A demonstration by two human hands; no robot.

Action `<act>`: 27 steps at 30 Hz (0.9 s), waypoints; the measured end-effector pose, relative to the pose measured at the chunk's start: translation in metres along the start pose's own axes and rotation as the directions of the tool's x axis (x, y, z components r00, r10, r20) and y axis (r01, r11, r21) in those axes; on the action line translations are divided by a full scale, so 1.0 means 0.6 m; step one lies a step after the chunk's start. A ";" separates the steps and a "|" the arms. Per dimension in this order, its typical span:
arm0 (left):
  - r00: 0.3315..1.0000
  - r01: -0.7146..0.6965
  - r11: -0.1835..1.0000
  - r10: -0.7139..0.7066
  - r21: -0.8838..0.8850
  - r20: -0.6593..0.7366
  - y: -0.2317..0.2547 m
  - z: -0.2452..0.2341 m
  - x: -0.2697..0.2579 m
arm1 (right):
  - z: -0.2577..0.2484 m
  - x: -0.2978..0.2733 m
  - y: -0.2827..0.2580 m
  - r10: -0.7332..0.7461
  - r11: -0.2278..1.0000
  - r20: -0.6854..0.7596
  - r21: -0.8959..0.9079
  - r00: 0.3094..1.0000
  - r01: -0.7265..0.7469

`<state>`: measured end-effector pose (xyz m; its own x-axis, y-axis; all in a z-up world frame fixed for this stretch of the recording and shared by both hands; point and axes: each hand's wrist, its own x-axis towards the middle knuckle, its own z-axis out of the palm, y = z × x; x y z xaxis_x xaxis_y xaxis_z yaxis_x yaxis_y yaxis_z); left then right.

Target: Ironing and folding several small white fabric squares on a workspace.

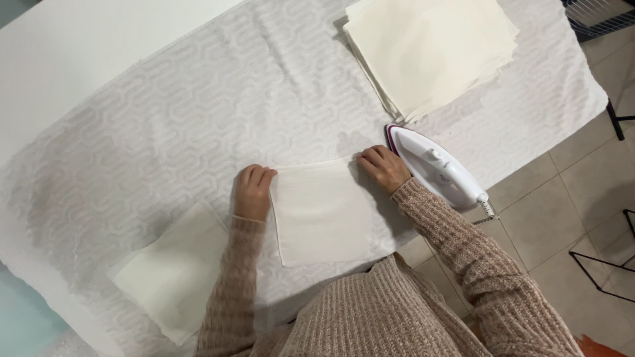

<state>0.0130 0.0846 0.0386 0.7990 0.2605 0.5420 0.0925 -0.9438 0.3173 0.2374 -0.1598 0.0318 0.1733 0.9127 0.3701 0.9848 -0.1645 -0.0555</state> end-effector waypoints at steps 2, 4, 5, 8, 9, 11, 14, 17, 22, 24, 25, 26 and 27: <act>0.905 0.105 0.887 -0.273 0.450 0.327 0.096 -0.002 0.076 | 0.001 0.001 0.004 -0.004 1.000 -0.002 0.009 1.000 0.004; 0.644 0.008 0.581 -0.626 0.814 0.440 0.171 0.017 0.084 | 0.004 -0.011 0.005 -0.018 0.999 0.008 0.034 1.000 0.017; 0.726 0.120 0.866 -0.410 0.485 0.552 0.192 0.041 0.060 | 0.009 -0.017 0.009 -0.024 0.999 0.021 0.049 0.999 0.023; 0.829 0.193 0.981 -0.172 0.016 0.532 0.234 0.123 0.016 | 0.005 -0.014 0.009 -0.027 0.998 0.017 0.050 0.999 0.026; 0.840 0.220 0.975 -0.177 -0.022 0.514 0.244 0.155 0.008 | 0.000 -0.009 0.010 -0.027 0.999 0.001 0.036 1.000 0.027; 0.840 0.212 0.977 -0.186 0.006 0.510 0.240 0.168 -0.003 | -0.007 -0.006 0.011 -0.036 0.998 -0.007 0.049 0.999 0.036; 0.839 0.204 0.978 -0.198 0.046 0.507 0.231 0.175 -0.004 | 0.002 -0.012 0.017 -0.045 0.997 -0.023 0.069 0.999 0.047; 0.820 0.188 0.980 -0.192 0.063 0.539 0.231 0.183 -0.011 | 0.001 -0.019 0.014 -0.030 0.996 -0.028 0.084 0.999 0.033; 0.784 0.190 0.979 -0.199 0.078 0.588 0.234 0.184 -0.007 | -0.015 -0.018 0.019 -0.015 0.995 -0.016 0.096 1.000 0.017; 0.786 0.187 0.980 -0.193 0.072 0.588 0.231 0.186 -0.008 | -0.026 -0.022 0.025 0.015 0.998 0.024 0.064 1.000 -0.016; 0.788 0.182 0.981 -0.188 0.071 0.586 0.228 0.188 -0.005 | -0.050 -0.023 0.047 0.017 0.998 0.020 0.060 1.000 -0.019; 0.781 0.176 0.981 -0.188 0.078 0.596 0.224 0.191 -0.003 | -0.074 -0.025 0.067 0.111 0.975 0.026 0.189 0.993 -0.114; 0.767 0.182 0.980 -0.195 0.085 0.612 0.230 0.189 -0.010 | -0.100 -0.034 0.082 0.199 0.925 0.055 0.319 0.978 -0.206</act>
<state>0.0880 -0.0701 -0.0093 0.9580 0.2594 -0.1225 0.2861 -0.8945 0.3436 0.2817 -0.2091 0.0772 0.3661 0.8810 0.2997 0.8784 -0.2208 -0.4238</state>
